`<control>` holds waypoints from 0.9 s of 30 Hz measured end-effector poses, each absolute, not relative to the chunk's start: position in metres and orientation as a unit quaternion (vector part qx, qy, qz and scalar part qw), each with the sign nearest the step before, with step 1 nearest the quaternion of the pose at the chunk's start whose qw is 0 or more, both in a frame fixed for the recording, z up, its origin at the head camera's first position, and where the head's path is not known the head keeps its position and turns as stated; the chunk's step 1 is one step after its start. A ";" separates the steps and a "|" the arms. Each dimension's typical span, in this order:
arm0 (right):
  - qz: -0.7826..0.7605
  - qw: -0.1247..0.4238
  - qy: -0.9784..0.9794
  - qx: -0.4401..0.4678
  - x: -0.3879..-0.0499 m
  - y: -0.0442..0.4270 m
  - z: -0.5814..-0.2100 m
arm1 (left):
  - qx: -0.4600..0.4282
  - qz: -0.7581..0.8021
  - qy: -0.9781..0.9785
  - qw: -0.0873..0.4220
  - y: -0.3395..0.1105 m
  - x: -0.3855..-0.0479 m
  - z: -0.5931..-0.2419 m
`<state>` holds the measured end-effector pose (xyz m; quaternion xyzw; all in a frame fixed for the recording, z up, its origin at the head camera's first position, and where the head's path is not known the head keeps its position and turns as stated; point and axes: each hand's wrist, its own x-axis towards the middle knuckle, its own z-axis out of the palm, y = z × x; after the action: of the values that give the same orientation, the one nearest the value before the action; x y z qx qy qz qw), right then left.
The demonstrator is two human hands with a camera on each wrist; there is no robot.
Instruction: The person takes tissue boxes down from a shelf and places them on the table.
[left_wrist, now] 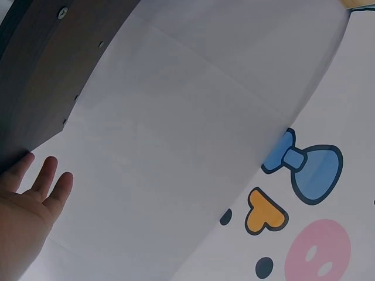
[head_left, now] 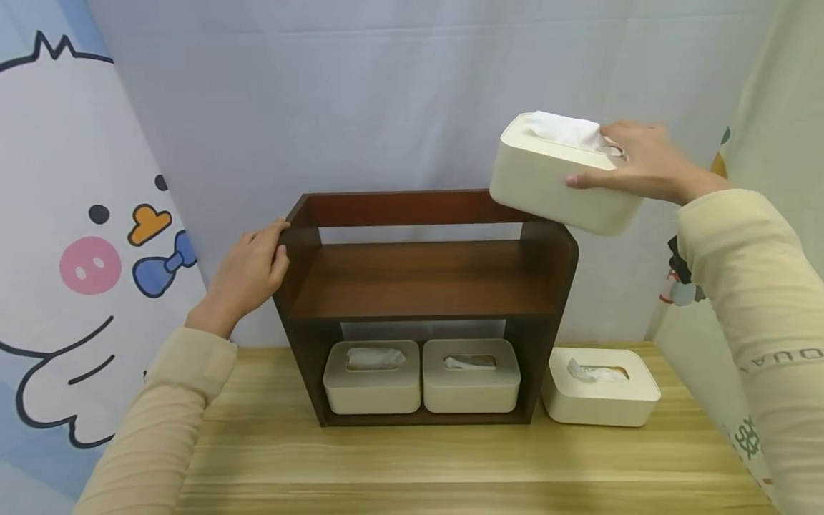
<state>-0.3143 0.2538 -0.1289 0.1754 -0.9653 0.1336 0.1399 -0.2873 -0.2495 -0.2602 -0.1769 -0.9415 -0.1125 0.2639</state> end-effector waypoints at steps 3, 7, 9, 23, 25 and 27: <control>0.140 0.134 -0.968 0.159 -0.310 0.267 -0.130 | -0.175 -0.113 -0.942 0.263 -0.249 -0.287 -0.260; 0.142 0.130 -0.971 0.143 -0.305 0.284 -0.133 | -0.173 -0.113 -0.942 0.263 -0.248 -0.288 -0.261; 0.134 0.139 -0.970 0.146 -0.303 0.293 -0.136 | -0.173 -0.112 -0.942 0.263 -0.248 -0.288 -0.261; 0.133 0.185 -0.962 0.151 -0.282 0.338 -0.161 | -0.173 -0.110 -0.944 0.258 -0.249 -0.288 -0.262; 0.131 0.190 -0.962 0.148 -0.279 0.343 -0.164 | -0.173 -0.110 -0.944 0.257 -0.249 -0.288 -0.262; 0.128 0.194 -0.962 0.143 -0.277 0.349 -0.167 | -0.174 -0.110 -0.944 0.259 -0.250 -0.288 -0.262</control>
<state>-0.2766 0.3490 -0.1671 0.1430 -0.9620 0.1277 0.1945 -0.2882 -0.2496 -0.2625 -0.1738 -0.9439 -0.1097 0.2585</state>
